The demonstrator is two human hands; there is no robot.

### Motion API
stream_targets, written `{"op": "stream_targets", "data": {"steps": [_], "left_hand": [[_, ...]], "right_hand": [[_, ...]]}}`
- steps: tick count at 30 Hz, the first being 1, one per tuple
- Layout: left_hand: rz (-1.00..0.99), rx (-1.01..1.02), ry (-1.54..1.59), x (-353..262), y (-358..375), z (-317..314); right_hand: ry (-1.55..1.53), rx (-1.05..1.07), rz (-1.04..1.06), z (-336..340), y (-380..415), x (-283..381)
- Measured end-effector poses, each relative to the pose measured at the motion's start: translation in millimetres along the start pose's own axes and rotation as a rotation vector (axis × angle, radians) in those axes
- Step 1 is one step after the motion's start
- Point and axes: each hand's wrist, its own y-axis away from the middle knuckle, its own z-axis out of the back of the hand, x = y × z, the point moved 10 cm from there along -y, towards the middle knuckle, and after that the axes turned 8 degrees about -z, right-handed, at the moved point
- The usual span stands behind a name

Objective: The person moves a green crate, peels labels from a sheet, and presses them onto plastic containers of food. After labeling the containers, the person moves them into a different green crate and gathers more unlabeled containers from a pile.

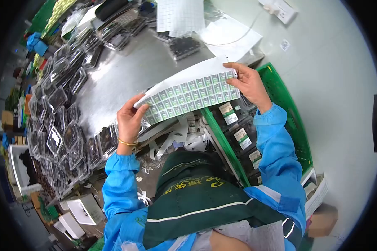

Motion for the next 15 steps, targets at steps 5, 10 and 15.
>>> {"op": "stream_targets", "data": {"steps": [5,10,15], "left_hand": [[-0.054,0.046,-0.334,-31.0,7.1,3.8],[-0.286,0.054,-0.238,-111.6,20.5,-25.4],[-0.237,0.078,-0.338,-108.1,39.3,-27.3]], "right_hand": [[-0.017,-0.012,-0.037,9.0,36.4,-4.8],[-0.165,-0.123,-0.049,13.1,78.6,9.9],[0.087,-0.199,-0.162,16.7,130.1,2.7]]}}
